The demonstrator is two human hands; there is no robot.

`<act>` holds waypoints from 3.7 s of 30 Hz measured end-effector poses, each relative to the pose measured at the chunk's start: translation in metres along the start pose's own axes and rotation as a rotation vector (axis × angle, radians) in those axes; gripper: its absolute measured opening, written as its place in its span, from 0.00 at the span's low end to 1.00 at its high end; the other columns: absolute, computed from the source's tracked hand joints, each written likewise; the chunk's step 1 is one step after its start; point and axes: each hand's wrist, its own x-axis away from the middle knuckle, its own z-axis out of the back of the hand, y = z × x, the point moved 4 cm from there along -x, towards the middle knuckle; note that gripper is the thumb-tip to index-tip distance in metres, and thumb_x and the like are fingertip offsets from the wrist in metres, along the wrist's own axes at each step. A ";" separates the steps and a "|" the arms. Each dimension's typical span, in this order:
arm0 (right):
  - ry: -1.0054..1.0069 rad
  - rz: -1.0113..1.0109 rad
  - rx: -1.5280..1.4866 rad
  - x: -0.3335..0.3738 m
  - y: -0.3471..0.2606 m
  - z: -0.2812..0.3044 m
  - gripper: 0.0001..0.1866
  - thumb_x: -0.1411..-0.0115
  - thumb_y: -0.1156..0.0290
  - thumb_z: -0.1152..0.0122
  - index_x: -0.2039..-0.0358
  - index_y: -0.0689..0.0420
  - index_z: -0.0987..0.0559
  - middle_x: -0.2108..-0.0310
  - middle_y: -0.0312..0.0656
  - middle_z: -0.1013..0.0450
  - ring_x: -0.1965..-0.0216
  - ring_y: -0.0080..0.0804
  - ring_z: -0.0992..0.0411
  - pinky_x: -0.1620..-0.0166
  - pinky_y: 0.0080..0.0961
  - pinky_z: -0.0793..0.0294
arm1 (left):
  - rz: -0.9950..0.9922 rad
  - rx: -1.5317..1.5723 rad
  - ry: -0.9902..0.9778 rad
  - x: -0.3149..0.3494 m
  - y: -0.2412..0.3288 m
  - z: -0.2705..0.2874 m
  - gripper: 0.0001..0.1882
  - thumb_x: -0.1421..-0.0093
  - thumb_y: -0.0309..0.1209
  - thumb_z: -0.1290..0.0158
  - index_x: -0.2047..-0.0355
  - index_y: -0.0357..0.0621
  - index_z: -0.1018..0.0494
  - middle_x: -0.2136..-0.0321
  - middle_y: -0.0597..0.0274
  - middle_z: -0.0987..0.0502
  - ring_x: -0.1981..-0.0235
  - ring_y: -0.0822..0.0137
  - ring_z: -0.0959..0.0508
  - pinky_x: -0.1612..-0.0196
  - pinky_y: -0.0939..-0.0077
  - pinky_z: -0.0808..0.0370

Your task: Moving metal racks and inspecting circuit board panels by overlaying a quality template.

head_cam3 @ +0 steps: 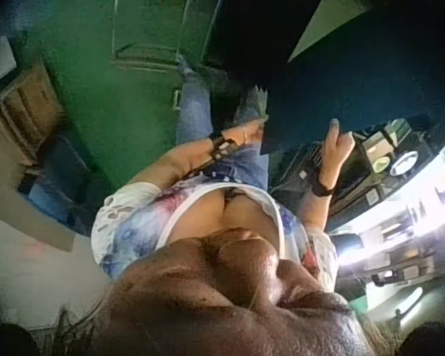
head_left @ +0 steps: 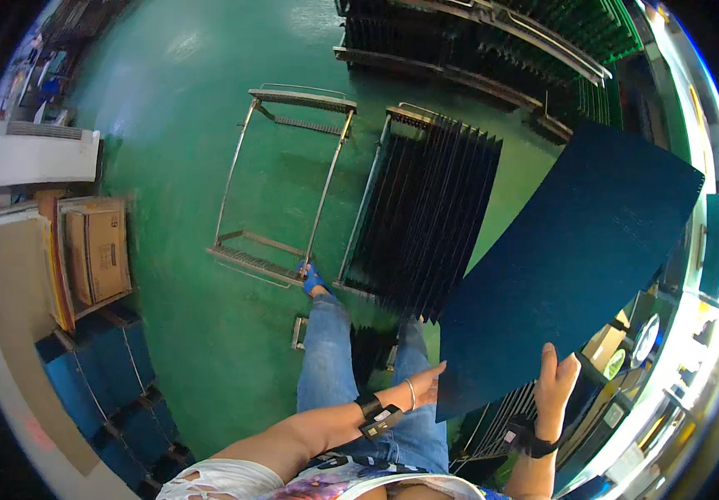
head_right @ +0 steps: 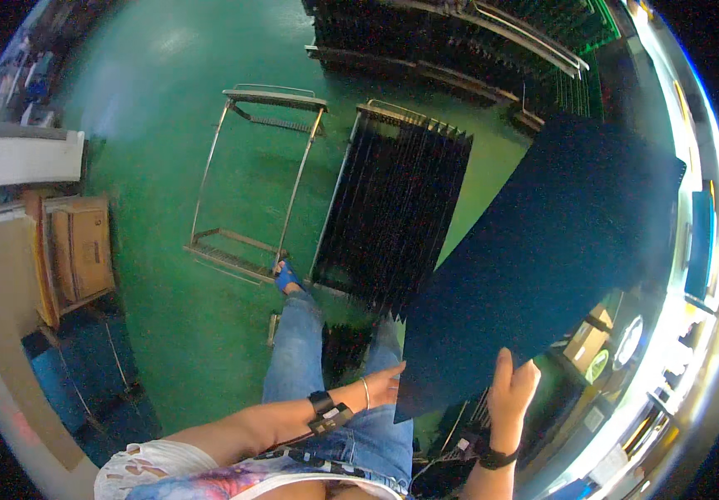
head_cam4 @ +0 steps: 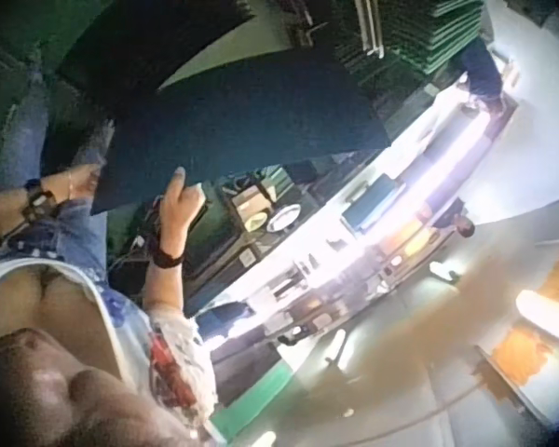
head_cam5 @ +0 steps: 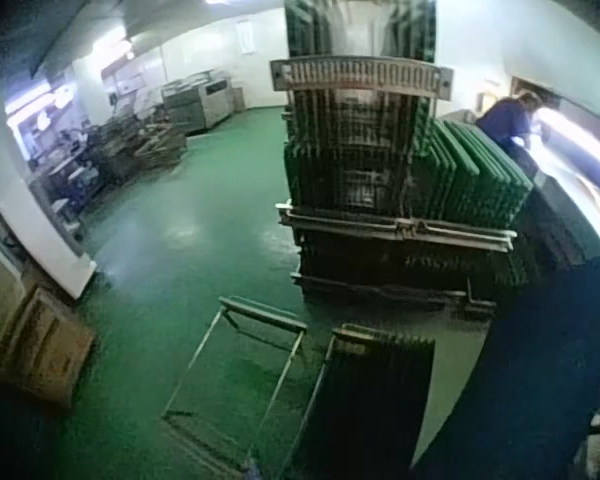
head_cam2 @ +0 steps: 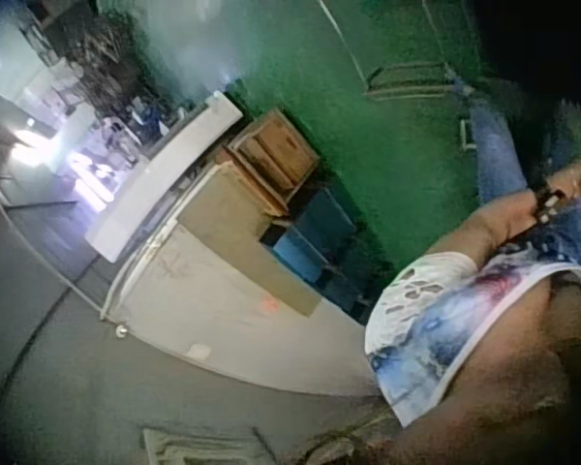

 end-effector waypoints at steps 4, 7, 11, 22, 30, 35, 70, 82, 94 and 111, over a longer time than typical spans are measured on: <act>-0.039 -0.038 0.013 -0.004 0.015 -0.011 0.15 0.47 0.68 0.47 0.84 0.63 0.35 0.90 0.50 0.40 0.84 0.48 0.40 0.78 0.38 0.45 | 0.015 0.007 0.080 0.002 0.003 0.001 0.27 0.41 0.50 0.57 0.53 0.38 0.36 0.58 0.48 0.30 0.54 0.56 0.30 0.51 0.63 0.33; -0.067 -0.069 -0.034 -0.007 0.008 -0.016 0.15 0.47 0.69 0.47 0.85 0.64 0.35 0.89 0.50 0.39 0.84 0.47 0.38 0.77 0.38 0.44 | 0.028 0.014 0.138 0.004 -0.001 0.004 0.28 0.42 0.50 0.57 0.53 0.36 0.36 0.57 0.47 0.30 0.54 0.56 0.30 0.50 0.64 0.33; -0.097 0.009 -0.111 -0.010 0.004 -0.019 0.15 0.47 0.72 0.47 0.87 0.64 0.36 0.90 0.50 0.39 0.86 0.47 0.40 0.80 0.37 0.45 | -0.025 0.015 0.142 0.001 -0.008 0.009 0.28 0.41 0.50 0.57 0.54 0.35 0.36 0.55 0.46 0.31 0.53 0.56 0.31 0.50 0.64 0.34; -0.212 0.189 -0.078 -0.057 0.016 -0.103 0.09 0.47 0.72 0.50 0.78 0.66 0.30 0.85 0.56 0.32 0.80 0.54 0.32 0.77 0.39 0.33 | -0.061 0.078 0.186 -0.061 0.026 0.071 0.15 0.36 0.39 0.64 0.57 0.42 0.36 0.65 0.52 0.27 0.63 0.56 0.26 0.59 0.63 0.29; -0.328 0.185 0.040 -0.071 0.053 -0.176 0.19 0.46 0.67 0.53 0.66 0.75 0.29 0.83 0.58 0.30 0.79 0.52 0.30 0.72 0.40 0.30 | -0.118 0.036 0.172 -0.091 0.037 0.109 0.14 0.37 0.39 0.62 0.58 0.42 0.36 0.68 0.55 0.27 0.65 0.59 0.27 0.61 0.64 0.29; -0.332 0.175 0.033 -0.074 0.047 -0.172 0.19 0.46 0.67 0.53 0.67 0.75 0.29 0.83 0.58 0.30 0.79 0.52 0.30 0.72 0.40 0.30 | -0.209 0.093 -0.068 -0.103 0.038 0.115 0.14 0.38 0.38 0.60 0.59 0.43 0.33 0.67 0.55 0.27 0.65 0.59 0.27 0.62 0.66 0.29; -0.320 0.201 0.085 -0.140 0.043 -0.218 0.13 0.49 0.69 0.54 0.77 0.68 0.27 0.78 0.60 0.30 0.72 0.57 0.30 0.65 0.44 0.31 | -0.240 0.067 0.189 -0.089 0.055 0.114 0.15 0.41 0.34 0.54 0.57 0.39 0.34 0.55 0.52 0.31 0.56 0.50 0.28 0.52 0.59 0.32; -0.594 -0.013 0.207 -0.174 0.062 -0.259 0.24 0.48 0.50 0.49 0.69 0.63 0.26 0.70 0.56 0.28 0.64 0.54 0.30 0.61 0.42 0.31 | -0.447 -0.173 0.423 0.031 0.086 0.145 0.21 0.43 0.39 0.51 0.52 0.44 0.37 0.62 0.55 0.26 0.60 0.61 0.26 0.59 0.69 0.27; -0.793 0.304 -0.014 -0.042 -0.009 -0.320 0.11 0.48 0.64 0.51 0.76 0.57 0.24 0.77 0.50 0.27 0.72 0.50 0.28 0.67 0.39 0.28 | -0.665 -1.144 1.388 0.180 0.018 0.202 0.31 0.52 0.46 0.47 0.48 0.50 0.37 0.43 0.52 0.46 0.43 0.50 0.45 0.44 0.60 0.44; -0.863 0.748 0.367 0.132 -0.208 -0.708 0.43 0.61 0.60 0.33 0.46 0.61 0.41 0.52 0.52 0.38 0.52 0.48 0.38 0.52 0.37 0.36 | -0.623 -1.212 1.298 0.303 0.056 0.298 0.28 0.53 0.49 0.49 0.49 0.67 0.36 0.44 0.61 0.45 0.46 0.49 0.42 0.51 0.51 0.40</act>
